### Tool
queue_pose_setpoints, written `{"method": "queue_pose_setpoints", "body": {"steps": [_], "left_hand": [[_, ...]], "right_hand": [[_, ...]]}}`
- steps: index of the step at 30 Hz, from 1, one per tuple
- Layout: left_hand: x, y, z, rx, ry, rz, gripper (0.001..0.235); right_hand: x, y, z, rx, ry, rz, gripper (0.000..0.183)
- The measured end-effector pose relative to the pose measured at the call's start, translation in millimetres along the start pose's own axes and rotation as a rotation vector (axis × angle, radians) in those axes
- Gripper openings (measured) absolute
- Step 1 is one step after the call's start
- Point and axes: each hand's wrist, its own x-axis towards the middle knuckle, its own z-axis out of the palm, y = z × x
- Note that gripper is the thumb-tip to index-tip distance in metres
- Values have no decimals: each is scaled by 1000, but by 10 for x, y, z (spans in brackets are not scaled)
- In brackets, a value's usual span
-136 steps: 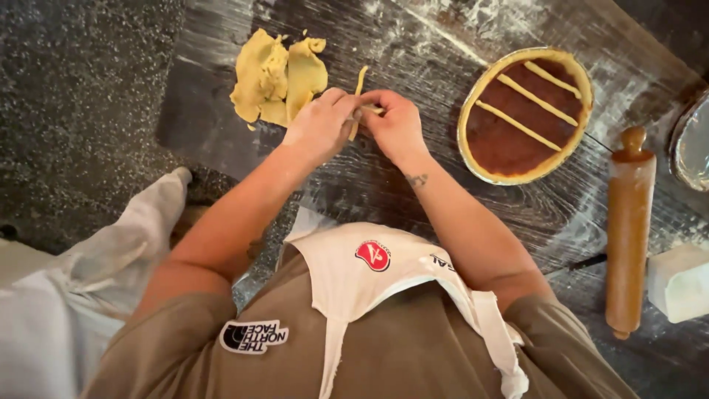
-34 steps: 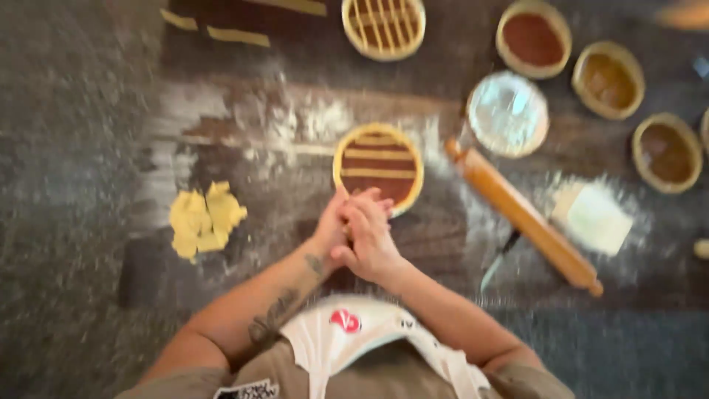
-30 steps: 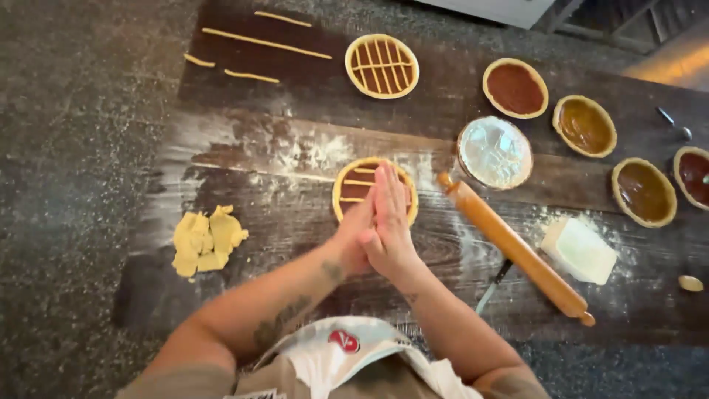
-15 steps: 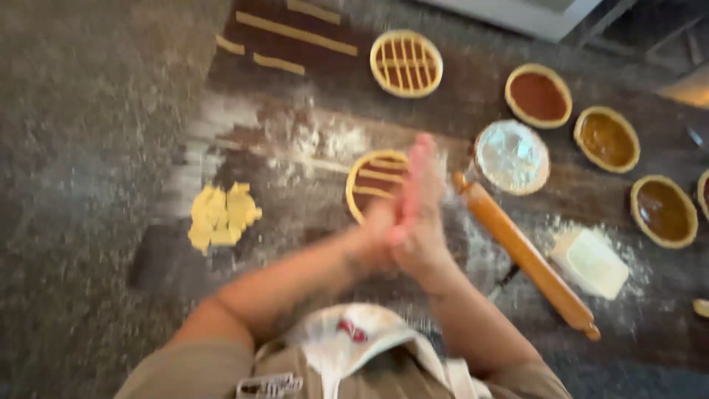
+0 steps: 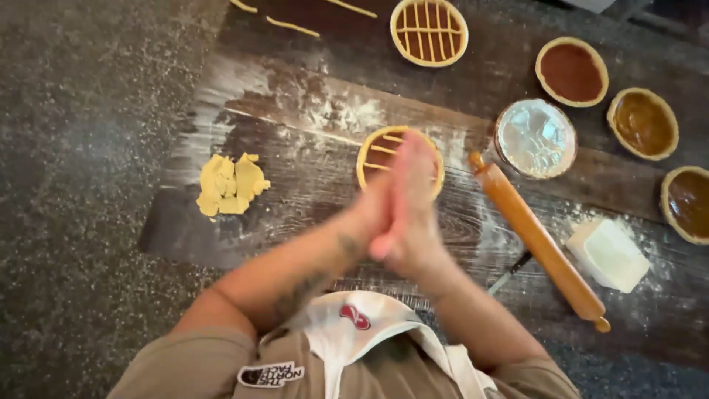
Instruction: The person rolls small pieces of dough into thin strips and places them across a pie filling to create a lattice crust. They then use a brush to apply an egg wash to the top of the lattice.
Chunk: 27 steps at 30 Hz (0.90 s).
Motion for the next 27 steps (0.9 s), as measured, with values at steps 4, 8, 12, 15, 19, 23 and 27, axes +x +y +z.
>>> {"method": "queue_pose_setpoints", "body": {"steps": [4,8,12,15,19,23,27], "left_hand": [[0,-219,-203,11,-18,-19,61],[38,-608,-431,-70,107,-97,46],[-62,-328,-456,-12,305,-23,39],[7,-71,-642,53,522,69,35],[286,212,-1667,626,557,726,43],[517,330,-2605,1657,649,1046,24],[919,320,-2717,1819,504,1135,31]], "right_hand": [[122,355,-168,-128,107,-121,127],[58,113,283,-175,148,-222,142],[-99,440,442,-226,147,-57,120],[-341,727,363,-191,332,-168,101],[-1046,1546,-6,89,478,141,65],[-1951,2775,258,472,806,904,24],[-2201,2876,447,447,877,1057,20]]}}
